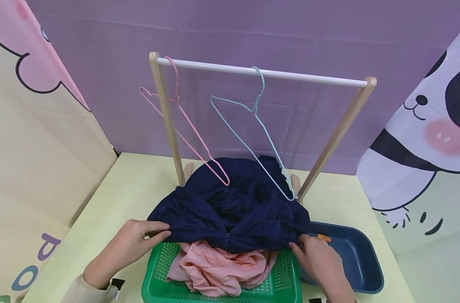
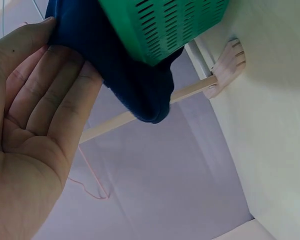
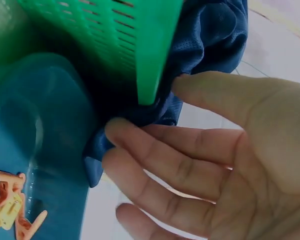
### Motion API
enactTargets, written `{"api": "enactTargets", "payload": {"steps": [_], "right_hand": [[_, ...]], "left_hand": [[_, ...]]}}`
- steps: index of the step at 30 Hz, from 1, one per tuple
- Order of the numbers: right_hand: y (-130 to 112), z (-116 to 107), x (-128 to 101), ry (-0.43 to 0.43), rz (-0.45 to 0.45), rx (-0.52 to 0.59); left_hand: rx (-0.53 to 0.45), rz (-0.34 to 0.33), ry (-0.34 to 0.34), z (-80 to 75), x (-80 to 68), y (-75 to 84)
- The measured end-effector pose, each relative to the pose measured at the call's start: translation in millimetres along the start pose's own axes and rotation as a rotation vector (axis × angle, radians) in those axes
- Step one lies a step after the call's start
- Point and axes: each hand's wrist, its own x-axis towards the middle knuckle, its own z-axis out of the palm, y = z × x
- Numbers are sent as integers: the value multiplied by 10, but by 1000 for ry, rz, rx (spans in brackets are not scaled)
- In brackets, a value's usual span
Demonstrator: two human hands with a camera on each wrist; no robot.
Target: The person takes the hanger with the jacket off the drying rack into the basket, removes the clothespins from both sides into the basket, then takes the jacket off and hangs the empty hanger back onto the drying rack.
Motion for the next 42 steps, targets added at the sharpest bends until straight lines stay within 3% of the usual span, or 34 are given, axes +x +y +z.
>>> {"api": "enactTargets", "payload": {"steps": [8,14,20,24,27,32,36,38,42], "right_hand": [[23,54,-24,-80,15,116],[29,70,-21,-92,21,156],[38,76,-42,-88,24,213],[48,78,-51,-75,13,235],[53,76,-41,-73,5,241],[69,76,-38,-65,-8,236],[61,96,-32,-55,-22,244],[58,103,-28,-51,-29,243],[71,97,-31,-47,-23,219]], "left_hand": [[-11,7,14,57,-5,-43],[-19,13,3,47,12,-49],[-102,-54,-20,-81,77,-27],[-89,-116,8,-189,259,-23],[-37,-148,-18,-249,476,-73],[33,-202,-213,-255,861,-300],[16,-220,-349,-188,977,-489],[17,-196,-343,-148,986,-533],[54,-129,-245,-95,1004,-528]]}}
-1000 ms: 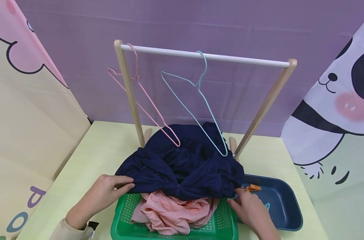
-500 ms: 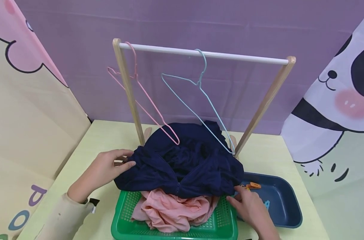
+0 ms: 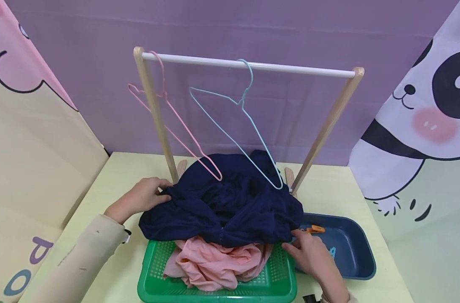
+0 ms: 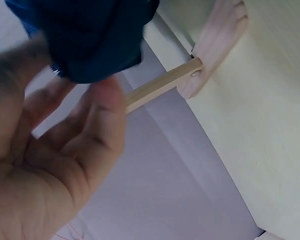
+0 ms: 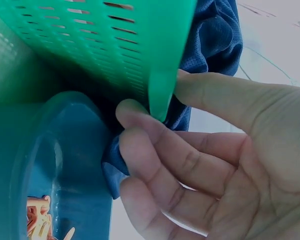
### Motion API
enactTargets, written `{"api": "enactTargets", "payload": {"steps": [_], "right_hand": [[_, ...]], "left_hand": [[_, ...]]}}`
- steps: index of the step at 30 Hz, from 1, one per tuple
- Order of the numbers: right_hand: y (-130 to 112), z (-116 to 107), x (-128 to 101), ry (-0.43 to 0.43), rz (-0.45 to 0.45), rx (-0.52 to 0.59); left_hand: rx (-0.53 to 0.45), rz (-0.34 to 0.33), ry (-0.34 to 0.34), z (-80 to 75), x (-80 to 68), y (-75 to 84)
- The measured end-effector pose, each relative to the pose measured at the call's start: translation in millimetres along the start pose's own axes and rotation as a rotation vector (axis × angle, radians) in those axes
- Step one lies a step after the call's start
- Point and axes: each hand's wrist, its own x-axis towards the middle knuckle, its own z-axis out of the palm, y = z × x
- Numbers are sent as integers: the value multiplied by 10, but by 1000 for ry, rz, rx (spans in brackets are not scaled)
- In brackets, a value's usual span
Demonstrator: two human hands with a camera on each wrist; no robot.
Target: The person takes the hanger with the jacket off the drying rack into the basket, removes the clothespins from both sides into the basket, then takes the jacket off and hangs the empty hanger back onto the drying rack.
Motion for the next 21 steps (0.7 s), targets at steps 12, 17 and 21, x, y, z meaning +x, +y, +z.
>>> {"api": "enactTargets", "payload": {"steps": [12,17,21], "right_hand": [[-17,-13,12,-12,34,-22],[-29,-6,12,-21,41,-13],[-39,-15,10,-15,34,-13]], "left_hand": [[-67,235,-19,-52,-314,732],[-63,413,-184,113,-505,1196],[5,418,-336,326,-523,1379]]}}
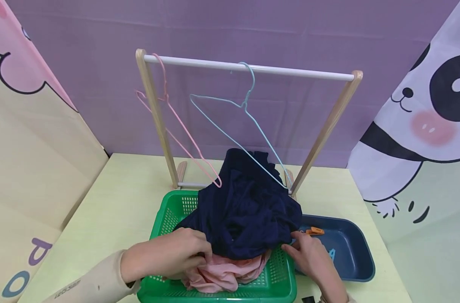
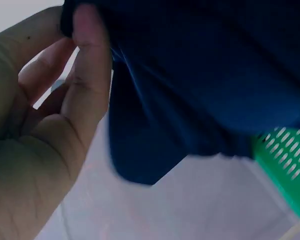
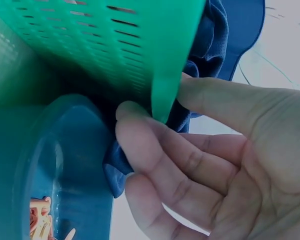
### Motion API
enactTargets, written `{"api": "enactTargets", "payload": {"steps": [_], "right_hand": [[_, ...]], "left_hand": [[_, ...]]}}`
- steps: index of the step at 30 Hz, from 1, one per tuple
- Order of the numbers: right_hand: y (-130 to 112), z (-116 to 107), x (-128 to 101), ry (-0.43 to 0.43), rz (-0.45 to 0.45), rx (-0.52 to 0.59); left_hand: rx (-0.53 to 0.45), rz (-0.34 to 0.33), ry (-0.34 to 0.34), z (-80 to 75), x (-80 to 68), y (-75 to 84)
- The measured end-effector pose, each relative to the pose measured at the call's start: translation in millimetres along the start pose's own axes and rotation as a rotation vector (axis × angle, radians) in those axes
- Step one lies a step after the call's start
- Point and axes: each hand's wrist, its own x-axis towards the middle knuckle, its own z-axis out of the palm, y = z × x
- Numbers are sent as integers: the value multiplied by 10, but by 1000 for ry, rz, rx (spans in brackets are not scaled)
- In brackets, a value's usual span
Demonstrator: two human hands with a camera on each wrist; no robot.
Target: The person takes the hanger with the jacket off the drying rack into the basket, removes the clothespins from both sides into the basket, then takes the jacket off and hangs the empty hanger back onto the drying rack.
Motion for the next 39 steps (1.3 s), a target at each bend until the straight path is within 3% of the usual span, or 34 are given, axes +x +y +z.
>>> {"api": "enactTargets", "payload": {"steps": [10,16,20,25,27,29,32,36,39], "right_hand": [[3,8,-13,18,-14,6],[-6,25,-18,20,-14,18],[-3,25,-27,22,-13,21],[6,14,-33,29,-15,22],[11,14,-33,34,-20,22],[15,16,-36,40,-24,23],[18,22,-39,46,-28,21],[24,29,-46,56,-36,19],[25,34,-49,54,-43,24]], "left_hand": [[211,-242,-280,429,440,-276],[285,-266,-349,611,550,-414],[230,-227,-378,520,490,-390],[69,-152,-382,179,321,-332],[23,-161,-338,11,244,-320],[1,-184,-252,-150,183,-334],[-19,-247,-27,-337,144,-387],[-89,-301,259,-411,214,-421],[-142,-321,366,-368,304,-409]]}}
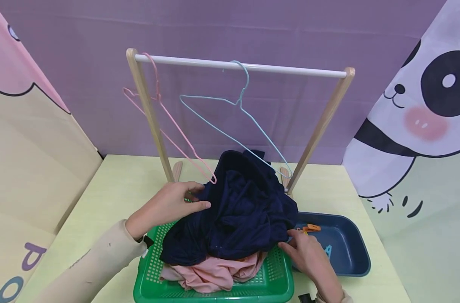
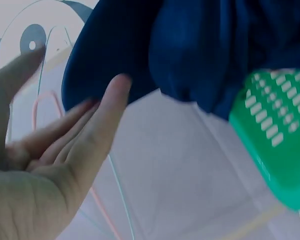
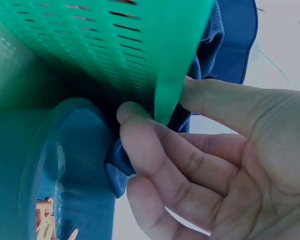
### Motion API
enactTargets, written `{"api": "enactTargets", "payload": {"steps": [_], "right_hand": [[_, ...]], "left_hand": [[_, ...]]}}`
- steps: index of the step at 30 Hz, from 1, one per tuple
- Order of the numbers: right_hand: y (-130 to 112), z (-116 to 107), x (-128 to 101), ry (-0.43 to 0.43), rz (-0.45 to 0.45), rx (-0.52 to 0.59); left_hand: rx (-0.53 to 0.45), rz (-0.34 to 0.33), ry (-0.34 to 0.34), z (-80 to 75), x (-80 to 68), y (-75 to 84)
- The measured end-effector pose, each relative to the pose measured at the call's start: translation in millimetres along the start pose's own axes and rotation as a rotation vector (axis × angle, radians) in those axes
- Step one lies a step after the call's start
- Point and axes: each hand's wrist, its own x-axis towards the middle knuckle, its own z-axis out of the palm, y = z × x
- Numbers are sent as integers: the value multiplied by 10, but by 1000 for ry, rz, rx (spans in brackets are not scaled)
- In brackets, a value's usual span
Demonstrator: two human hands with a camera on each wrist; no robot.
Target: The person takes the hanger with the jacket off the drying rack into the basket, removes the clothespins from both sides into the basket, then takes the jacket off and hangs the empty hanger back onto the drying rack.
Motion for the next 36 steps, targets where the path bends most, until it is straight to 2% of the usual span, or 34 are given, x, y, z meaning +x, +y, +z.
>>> {"api": "enactTargets", "payload": {"steps": [2,4,10,14,17,21,24,29,31,33,36], "right_hand": [[-2,4,1,-7,-2,11],[-3,7,0,-11,-5,19],[2,2,-8,0,-10,18],[8,-1,-9,7,-10,16],[10,-2,-9,1,-1,22],[9,-7,-11,-7,8,24],[4,-9,-12,-5,8,22],[-6,-6,-11,-8,14,18],[-7,-3,-8,-13,17,19],[-9,0,-8,-16,19,20],[-10,4,-9,-15,20,22]], "left_hand": [[-23,8,28,57,30,10],[-34,28,28,102,51,21],[-13,103,10,189,84,35],[4,191,-27,213,69,24],[59,290,-69,222,22,15],[164,424,-132,221,-112,12],[260,479,-208,203,-261,24],[452,482,-358,160,-511,69],[418,447,-436,160,-594,75],[335,410,-493,184,-655,59],[204,337,-532,255,-689,7]]}}
